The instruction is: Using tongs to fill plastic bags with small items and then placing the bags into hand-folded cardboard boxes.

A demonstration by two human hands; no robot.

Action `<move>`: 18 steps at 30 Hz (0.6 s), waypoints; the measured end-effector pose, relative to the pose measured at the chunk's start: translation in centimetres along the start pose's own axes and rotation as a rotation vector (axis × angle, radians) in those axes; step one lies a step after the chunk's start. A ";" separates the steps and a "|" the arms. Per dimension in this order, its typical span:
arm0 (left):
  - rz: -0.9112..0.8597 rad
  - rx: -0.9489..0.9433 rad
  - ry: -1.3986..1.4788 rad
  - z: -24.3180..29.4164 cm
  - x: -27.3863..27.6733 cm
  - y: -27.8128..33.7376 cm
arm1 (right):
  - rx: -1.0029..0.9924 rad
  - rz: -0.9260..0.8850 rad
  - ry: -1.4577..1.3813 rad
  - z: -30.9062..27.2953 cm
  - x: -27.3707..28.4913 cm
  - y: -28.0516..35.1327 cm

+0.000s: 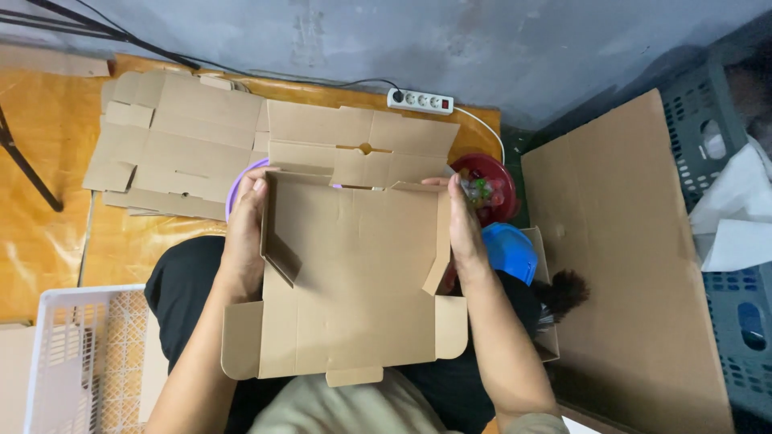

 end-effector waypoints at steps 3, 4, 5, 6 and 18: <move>0.044 0.007 0.036 2.0 -1.5 1.1 | -0.120 0.083 0.016 -0.4 0.2 0.4; 0.044 0.009 0.036 2.7 -2.2 1.5 | -0.121 0.083 0.017 -1.6 -0.2 0.6; 0.021 -0.008 0.029 3.4 -3.0 1.9 | -0.095 0.079 0.015 -2.8 -0.6 0.9; -0.001 -0.027 0.023 4.2 -3.7 2.2 | -0.068 0.072 0.014 -4.1 -1.1 1.1; 0.070 0.059 0.058 2.4 -0.1 0.8 | -0.141 -0.136 -0.285 5.5 0.7 -3.4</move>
Point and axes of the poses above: each hand's wrist, its own y-axis away from the middle knuckle, its own x-axis out of the back of the hand, z = x × y, the point moved 3 cm from there along -y, towards the middle knuckle, and after that the axes turned 3 degrees about y, right-handed, at the moved point
